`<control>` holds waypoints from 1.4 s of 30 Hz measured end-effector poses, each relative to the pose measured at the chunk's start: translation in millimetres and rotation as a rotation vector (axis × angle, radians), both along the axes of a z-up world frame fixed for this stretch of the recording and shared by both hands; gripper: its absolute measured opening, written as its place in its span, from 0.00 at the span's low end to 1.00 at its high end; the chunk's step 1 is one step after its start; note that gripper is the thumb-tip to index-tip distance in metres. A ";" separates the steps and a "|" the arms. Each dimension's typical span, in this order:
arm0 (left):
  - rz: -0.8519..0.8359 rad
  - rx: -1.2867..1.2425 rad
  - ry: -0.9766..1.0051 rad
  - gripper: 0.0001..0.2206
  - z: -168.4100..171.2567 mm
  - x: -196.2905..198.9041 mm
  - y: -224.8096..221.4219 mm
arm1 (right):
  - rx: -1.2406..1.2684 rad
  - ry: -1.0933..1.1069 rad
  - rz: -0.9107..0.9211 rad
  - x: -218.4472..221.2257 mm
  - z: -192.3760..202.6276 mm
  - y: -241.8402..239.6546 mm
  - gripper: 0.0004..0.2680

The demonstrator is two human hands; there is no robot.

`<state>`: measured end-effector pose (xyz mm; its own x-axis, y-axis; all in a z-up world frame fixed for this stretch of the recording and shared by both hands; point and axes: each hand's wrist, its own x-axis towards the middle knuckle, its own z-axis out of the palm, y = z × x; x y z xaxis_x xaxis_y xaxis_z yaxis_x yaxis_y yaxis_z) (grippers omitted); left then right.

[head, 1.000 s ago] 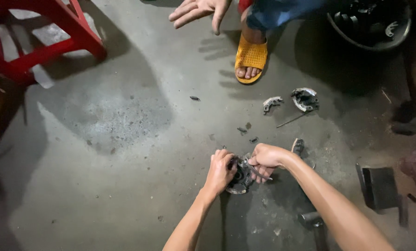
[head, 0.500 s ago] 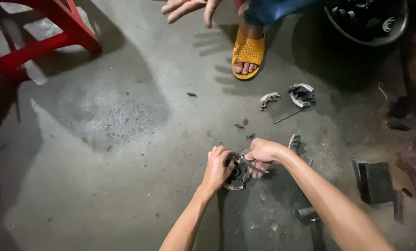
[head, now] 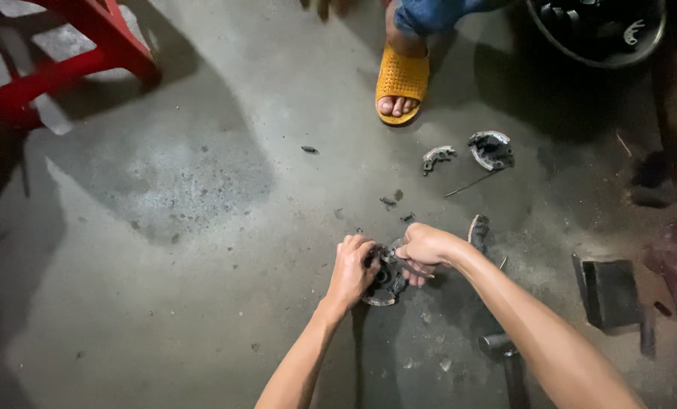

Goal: Repairing a motorcycle mechanical component by manipulating internal parts with a small tool

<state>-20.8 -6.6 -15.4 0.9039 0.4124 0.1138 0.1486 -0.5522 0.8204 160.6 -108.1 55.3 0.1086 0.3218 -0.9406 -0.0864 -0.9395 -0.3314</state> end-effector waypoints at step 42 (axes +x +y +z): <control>-0.218 0.459 0.509 0.54 49.7 -43.9 -23.8 | 0.196 -0.799 0.120 -66.7 -25.7 -6.2 0.11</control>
